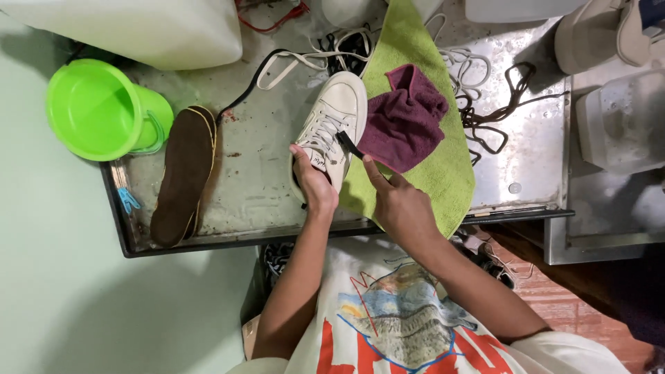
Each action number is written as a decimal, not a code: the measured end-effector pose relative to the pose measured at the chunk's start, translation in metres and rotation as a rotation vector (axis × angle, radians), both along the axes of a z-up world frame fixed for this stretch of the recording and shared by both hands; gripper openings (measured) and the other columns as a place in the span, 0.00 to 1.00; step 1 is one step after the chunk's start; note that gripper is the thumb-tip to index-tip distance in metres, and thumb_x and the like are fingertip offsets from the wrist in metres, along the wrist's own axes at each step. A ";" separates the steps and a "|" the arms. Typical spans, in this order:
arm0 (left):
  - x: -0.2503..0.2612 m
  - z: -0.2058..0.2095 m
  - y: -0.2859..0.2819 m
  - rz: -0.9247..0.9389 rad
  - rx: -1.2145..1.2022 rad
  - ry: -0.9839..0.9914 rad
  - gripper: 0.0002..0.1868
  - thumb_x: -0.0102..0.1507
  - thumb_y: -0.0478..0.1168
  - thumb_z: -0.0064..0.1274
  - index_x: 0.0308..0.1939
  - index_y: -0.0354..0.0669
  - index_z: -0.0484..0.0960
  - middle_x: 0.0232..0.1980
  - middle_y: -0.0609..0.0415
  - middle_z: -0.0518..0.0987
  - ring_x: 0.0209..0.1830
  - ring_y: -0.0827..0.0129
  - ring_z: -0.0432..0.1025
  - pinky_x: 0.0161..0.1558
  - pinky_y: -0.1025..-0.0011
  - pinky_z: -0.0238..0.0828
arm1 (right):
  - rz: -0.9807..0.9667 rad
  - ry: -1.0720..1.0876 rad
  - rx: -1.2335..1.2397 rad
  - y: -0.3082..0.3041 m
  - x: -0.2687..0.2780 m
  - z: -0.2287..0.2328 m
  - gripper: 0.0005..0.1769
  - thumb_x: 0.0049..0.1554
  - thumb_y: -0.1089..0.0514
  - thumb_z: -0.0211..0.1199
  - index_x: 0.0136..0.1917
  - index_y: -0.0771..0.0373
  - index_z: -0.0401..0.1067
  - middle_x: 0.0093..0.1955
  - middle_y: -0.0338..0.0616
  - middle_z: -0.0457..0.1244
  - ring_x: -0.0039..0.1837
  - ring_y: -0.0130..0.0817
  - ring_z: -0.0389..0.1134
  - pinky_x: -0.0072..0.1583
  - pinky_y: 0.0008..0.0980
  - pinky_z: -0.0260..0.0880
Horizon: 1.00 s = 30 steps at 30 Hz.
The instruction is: The person scrubs a white sneaker with a brush, focusing on the toe, sides, and sole. They repeatedly dip the brush into a container of water to wet it and continue scrubbing different areas of the shoe.
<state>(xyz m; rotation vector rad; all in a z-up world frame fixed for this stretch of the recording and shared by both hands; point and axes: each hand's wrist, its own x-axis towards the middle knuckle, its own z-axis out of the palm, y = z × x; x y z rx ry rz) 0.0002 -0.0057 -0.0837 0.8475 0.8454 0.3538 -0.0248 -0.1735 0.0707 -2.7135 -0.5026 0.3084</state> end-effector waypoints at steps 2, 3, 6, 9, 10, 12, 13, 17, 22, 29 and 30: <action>0.003 0.037 -0.008 -0.024 0.004 -0.006 0.32 0.80 0.59 0.36 0.68 0.34 0.78 0.66 0.40 0.80 0.66 0.62 0.74 0.65 0.56 0.77 | -0.019 -0.012 0.001 0.009 0.016 -0.001 0.35 0.63 0.68 0.56 0.81 0.51 0.69 0.35 0.57 0.69 0.30 0.40 0.69 0.30 0.37 0.71; 0.005 0.055 -0.010 -0.046 0.015 -0.015 0.33 0.80 0.60 0.34 0.68 0.34 0.78 0.67 0.38 0.79 0.67 0.62 0.73 0.66 0.55 0.77 | -0.035 -0.028 0.009 0.015 0.025 -0.003 0.34 0.65 0.67 0.54 0.83 0.51 0.67 0.35 0.57 0.70 0.30 0.39 0.69 0.31 0.31 0.70; 0.004 0.028 -0.005 -0.008 -0.017 -0.026 0.32 0.80 0.59 0.37 0.68 0.33 0.78 0.65 0.39 0.80 0.65 0.62 0.74 0.63 0.56 0.78 | -0.039 -0.071 0.041 0.009 0.046 -0.032 0.33 0.65 0.68 0.57 0.81 0.52 0.70 0.34 0.55 0.69 0.29 0.37 0.67 0.30 0.32 0.67; 0.004 0.020 0.000 -0.007 -0.035 -0.030 0.32 0.80 0.59 0.36 0.68 0.34 0.78 0.66 0.39 0.80 0.64 0.61 0.75 0.63 0.57 0.79 | -0.033 -0.013 0.107 -0.003 0.020 -0.009 0.33 0.64 0.69 0.55 0.80 0.55 0.70 0.33 0.54 0.69 0.28 0.35 0.65 0.30 0.29 0.65; 0.002 0.030 -0.003 -0.008 -0.039 -0.030 0.32 0.80 0.59 0.36 0.68 0.34 0.78 0.66 0.39 0.80 0.64 0.61 0.75 0.63 0.57 0.79 | -0.034 -0.012 0.103 -0.008 0.008 -0.010 0.33 0.64 0.69 0.55 0.80 0.55 0.70 0.33 0.54 0.69 0.28 0.35 0.65 0.30 0.29 0.65; 0.008 0.050 -0.007 -0.023 -0.038 -0.027 0.33 0.80 0.61 0.35 0.68 0.35 0.78 0.67 0.37 0.80 0.66 0.60 0.74 0.62 0.55 0.79 | -0.015 -0.012 0.009 -0.016 -0.008 -0.013 0.32 0.63 0.69 0.55 0.79 0.55 0.71 0.33 0.55 0.70 0.28 0.34 0.66 0.29 0.27 0.66; 0.010 0.047 -0.007 -0.029 -0.040 -0.031 0.33 0.80 0.61 0.35 0.68 0.35 0.78 0.67 0.37 0.80 0.66 0.60 0.74 0.62 0.55 0.79 | -0.020 -0.015 0.007 -0.011 0.000 -0.016 0.32 0.63 0.69 0.55 0.79 0.55 0.71 0.33 0.55 0.70 0.28 0.34 0.66 0.29 0.27 0.66; 0.012 0.050 -0.013 -0.010 -0.066 -0.034 0.32 0.80 0.59 0.37 0.71 0.34 0.75 0.69 0.36 0.78 0.67 0.59 0.74 0.65 0.54 0.76 | -0.054 -0.131 0.122 0.001 0.034 -0.035 0.31 0.64 0.69 0.55 0.79 0.57 0.71 0.37 0.59 0.71 0.32 0.40 0.70 0.33 0.32 0.70; 0.022 0.030 -0.015 0.006 -0.244 -0.090 0.33 0.80 0.57 0.36 0.78 0.33 0.67 0.79 0.33 0.67 0.77 0.47 0.65 0.74 0.44 0.65 | -0.080 -0.087 0.045 -0.018 0.008 -0.039 0.21 0.59 0.59 0.59 0.65 0.58 0.79 0.35 0.65 0.70 0.32 0.60 0.73 0.34 0.61 0.74; 0.007 0.049 -0.007 -0.053 -0.163 -0.087 0.33 0.78 0.63 0.40 0.79 0.47 0.67 0.81 0.39 0.66 0.80 0.47 0.64 0.78 0.42 0.62 | -0.553 -0.149 0.328 -0.124 -0.032 -0.017 0.17 0.62 0.63 0.61 0.62 0.53 0.81 0.39 0.56 0.72 0.43 0.59 0.75 0.44 0.51 0.74; 0.004 0.047 -0.005 -0.056 -0.159 -0.093 0.34 0.77 0.63 0.41 0.80 0.48 0.67 0.82 0.38 0.65 0.81 0.47 0.63 0.78 0.43 0.62 | -0.726 -0.194 0.183 -0.142 -0.034 -0.013 0.10 0.67 0.58 0.60 0.55 0.57 0.82 0.34 0.57 0.69 0.40 0.62 0.73 0.42 0.53 0.70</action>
